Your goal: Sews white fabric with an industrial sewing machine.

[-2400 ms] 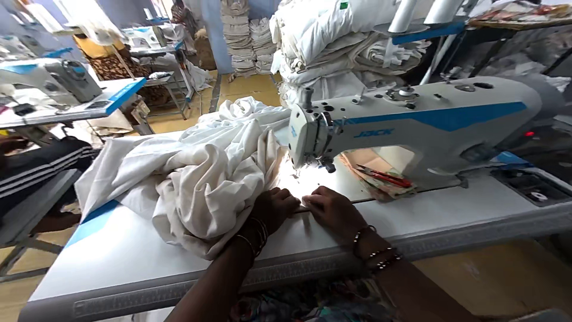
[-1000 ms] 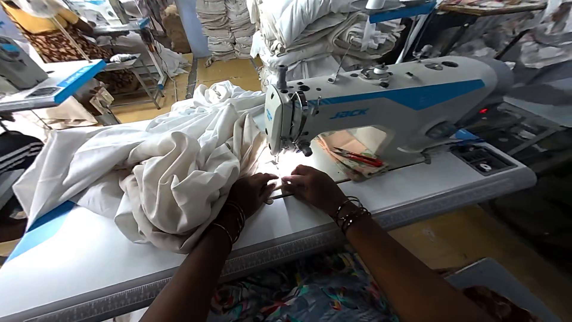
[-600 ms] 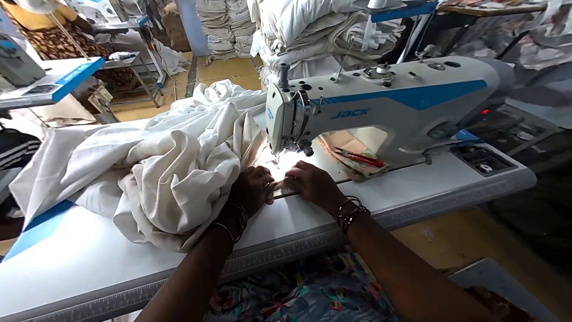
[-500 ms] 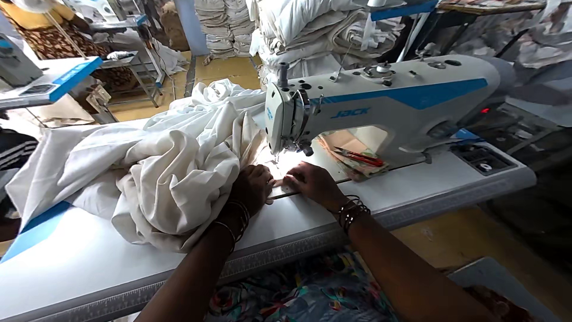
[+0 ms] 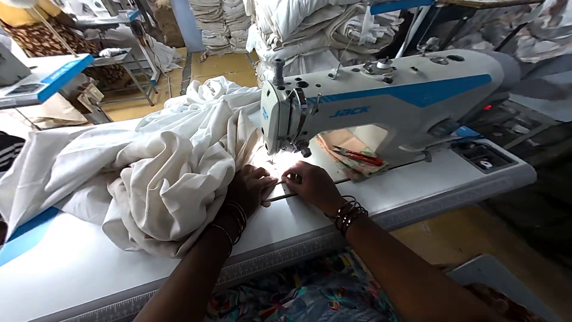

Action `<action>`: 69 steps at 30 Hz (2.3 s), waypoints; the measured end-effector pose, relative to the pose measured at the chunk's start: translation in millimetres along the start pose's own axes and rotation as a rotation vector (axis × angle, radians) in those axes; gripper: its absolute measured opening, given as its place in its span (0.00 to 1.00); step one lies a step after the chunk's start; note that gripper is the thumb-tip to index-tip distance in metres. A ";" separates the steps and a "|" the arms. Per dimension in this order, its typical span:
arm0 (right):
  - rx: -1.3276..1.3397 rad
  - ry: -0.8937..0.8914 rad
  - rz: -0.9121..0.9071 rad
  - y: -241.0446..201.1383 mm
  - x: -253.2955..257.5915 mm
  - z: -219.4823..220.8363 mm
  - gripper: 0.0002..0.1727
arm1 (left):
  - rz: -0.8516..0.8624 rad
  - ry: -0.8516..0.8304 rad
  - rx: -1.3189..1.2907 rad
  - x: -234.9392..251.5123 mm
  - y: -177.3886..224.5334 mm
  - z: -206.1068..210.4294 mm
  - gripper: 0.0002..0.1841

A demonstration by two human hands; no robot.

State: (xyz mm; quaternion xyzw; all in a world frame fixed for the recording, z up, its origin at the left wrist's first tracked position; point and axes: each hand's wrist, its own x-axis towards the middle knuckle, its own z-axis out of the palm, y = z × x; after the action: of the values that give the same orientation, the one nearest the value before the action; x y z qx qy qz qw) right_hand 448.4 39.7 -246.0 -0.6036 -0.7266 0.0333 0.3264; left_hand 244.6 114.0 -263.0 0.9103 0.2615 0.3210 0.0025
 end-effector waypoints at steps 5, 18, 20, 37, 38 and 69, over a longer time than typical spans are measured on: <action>-0.052 0.055 -0.033 3.7 -1.2 7.8 0.05 | 0.000 -0.036 0.054 1.7 0.2 1.6 0.09; -0.162 0.028 -0.037 4.0 -3.5 14.0 0.13 | -0.053 -0.039 0.150 9.7 -0.8 3.7 0.08; -0.192 0.028 -0.032 4.0 -2.5 15.2 0.14 | -0.061 -0.043 0.157 12.0 -3.1 5.2 0.09; -0.155 -0.014 0.053 2.0 1.4 9.4 0.17 | -0.107 -0.052 0.202 15.6 -0.3 6.7 0.10; -0.135 -0.003 0.060 1.6 1.0 8.1 0.16 | -0.135 -0.061 0.216 15.0 3.6 5.9 0.10; 0.229 -0.077 -0.366 -85.5 -73.0 -18.4 0.18 | -0.239 0.385 0.483 -130.4 48.3 -125.2 0.16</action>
State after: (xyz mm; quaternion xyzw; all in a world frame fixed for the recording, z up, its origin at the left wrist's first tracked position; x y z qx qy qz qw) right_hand 389.0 -55.2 -225.4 -0.4189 -0.8275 0.0787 0.3654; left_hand 108.5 -10.4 -231.3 0.7701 0.4305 0.4134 -0.2253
